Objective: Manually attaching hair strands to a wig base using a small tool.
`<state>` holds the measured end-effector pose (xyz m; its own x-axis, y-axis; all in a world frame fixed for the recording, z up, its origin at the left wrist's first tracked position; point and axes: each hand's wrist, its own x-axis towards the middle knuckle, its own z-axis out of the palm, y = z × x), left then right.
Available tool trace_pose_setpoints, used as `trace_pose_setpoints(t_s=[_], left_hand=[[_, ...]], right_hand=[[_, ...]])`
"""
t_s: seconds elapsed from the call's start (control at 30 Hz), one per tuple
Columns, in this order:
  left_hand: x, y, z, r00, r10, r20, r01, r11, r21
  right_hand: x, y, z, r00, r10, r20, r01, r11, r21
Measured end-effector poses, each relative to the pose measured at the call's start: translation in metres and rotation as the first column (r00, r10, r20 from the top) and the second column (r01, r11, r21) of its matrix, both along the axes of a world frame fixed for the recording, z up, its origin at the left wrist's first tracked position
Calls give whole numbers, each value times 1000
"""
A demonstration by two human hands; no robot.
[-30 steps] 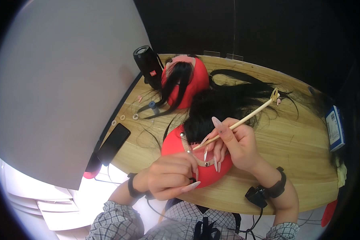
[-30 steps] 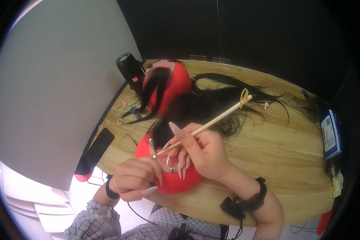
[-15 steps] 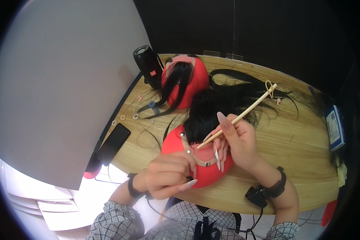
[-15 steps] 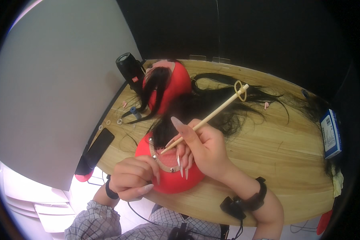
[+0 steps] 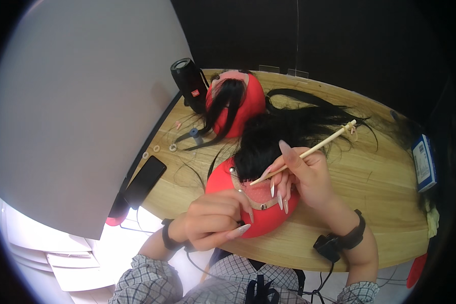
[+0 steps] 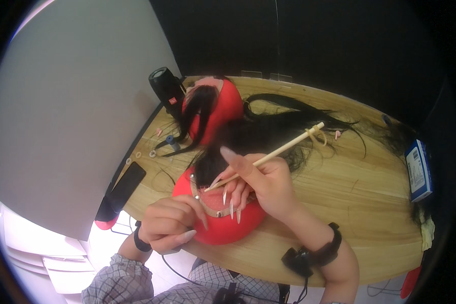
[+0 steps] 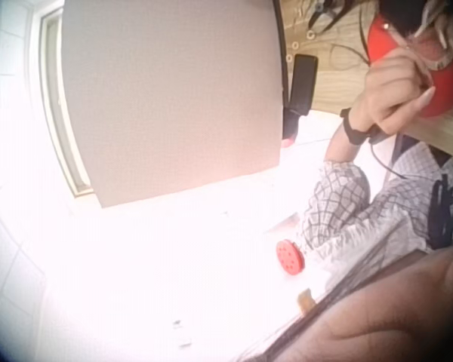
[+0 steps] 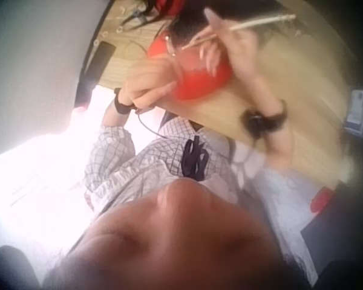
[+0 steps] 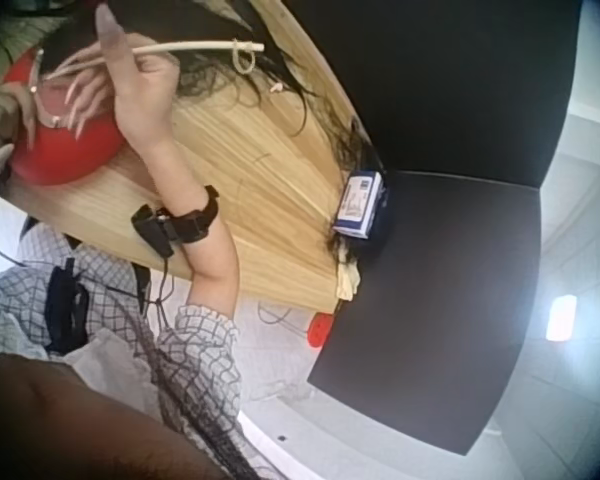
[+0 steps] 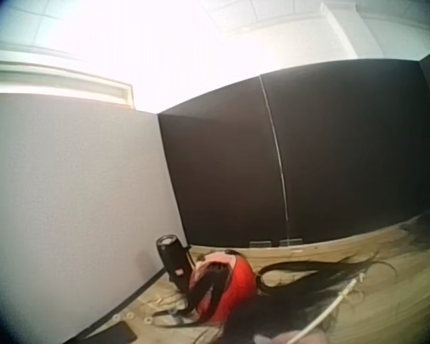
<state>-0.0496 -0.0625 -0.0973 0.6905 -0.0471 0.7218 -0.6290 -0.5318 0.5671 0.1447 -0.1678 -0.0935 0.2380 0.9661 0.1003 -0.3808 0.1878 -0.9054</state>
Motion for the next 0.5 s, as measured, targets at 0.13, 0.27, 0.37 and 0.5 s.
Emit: trace_pose_setpoints(t_s=[0.13,0.27,0.37,0.5], left_hand=[[-3,1,3,1000,-17,-3,17,1000,2],[-10,3,2,998,58,-26,-60,996,-60],[-15,4,5,982,187,-20,-188,982,-29],[-22,9,9,930,363,58,-367,920,135]], right_hand=[[-1,-1,4,992,16,129,-19,1000,23],[-6,-5,8,974,16,225,-26,999,40],[-14,-6,9,963,-38,265,14,996,92],[-19,-3,3,933,-159,324,84,969,234]])
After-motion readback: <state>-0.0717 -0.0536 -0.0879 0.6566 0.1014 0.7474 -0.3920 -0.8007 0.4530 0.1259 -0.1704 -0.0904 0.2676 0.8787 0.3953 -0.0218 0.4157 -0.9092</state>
